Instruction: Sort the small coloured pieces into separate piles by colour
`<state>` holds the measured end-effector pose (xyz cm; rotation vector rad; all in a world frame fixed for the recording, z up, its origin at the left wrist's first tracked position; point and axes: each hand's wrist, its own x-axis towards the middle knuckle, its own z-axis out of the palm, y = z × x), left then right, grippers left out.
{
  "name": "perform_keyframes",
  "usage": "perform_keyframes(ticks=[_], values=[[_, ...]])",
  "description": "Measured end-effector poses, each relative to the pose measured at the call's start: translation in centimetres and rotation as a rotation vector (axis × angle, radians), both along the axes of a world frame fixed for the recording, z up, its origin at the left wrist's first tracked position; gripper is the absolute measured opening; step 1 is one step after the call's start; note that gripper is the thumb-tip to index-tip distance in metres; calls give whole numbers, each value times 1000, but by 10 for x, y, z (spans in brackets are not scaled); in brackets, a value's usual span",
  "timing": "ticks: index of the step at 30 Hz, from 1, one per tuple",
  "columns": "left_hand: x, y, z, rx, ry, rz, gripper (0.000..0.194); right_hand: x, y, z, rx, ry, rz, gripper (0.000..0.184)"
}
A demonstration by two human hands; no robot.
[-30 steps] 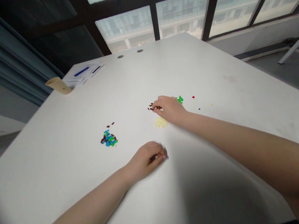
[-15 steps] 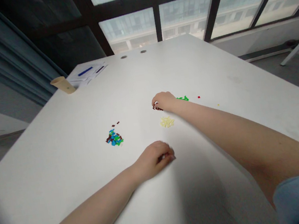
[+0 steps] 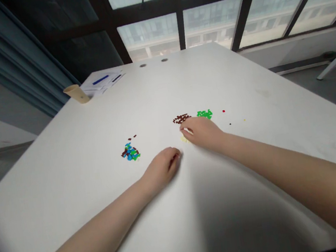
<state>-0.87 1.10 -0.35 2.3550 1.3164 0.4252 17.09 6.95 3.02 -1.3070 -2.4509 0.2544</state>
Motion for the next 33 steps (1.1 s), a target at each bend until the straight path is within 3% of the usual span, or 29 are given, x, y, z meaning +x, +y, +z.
perform_keyframes(ticks=[3,6,9,14,20,22,23,25,28,30,33], values=[[-24,18,11,149,359,373,28,1,-56,-11,-112,103,65,19],[-52,37,14,267,510,620,32,-4,-100,-25,-178,125,177,15],[-73,52,7,269,523,646,30,-11,-117,-35,-171,90,280,14],[-87,62,-3,241,481,664,28,-16,-108,-43,-129,131,375,14],[-76,61,6,244,374,570,23,-14,-107,-47,-103,177,380,14],[-63,56,12,122,197,481,20,-11,-105,-46,-105,180,374,13],[-54,52,14,-15,23,422,19,-9,-103,-44,-101,184,366,13],[-35,38,14,-438,-426,332,22,-6,-99,-42,-84,211,332,13],[-7,11,6,-1030,-938,225,27,-2,-93,-42,-73,310,232,14],[4,-2,-2,-1221,-1158,190,25,-2,-92,-43,-107,375,177,16],[9,-9,-12,-1330,-1284,174,25,-2,-93,-43,-158,429,159,16]])
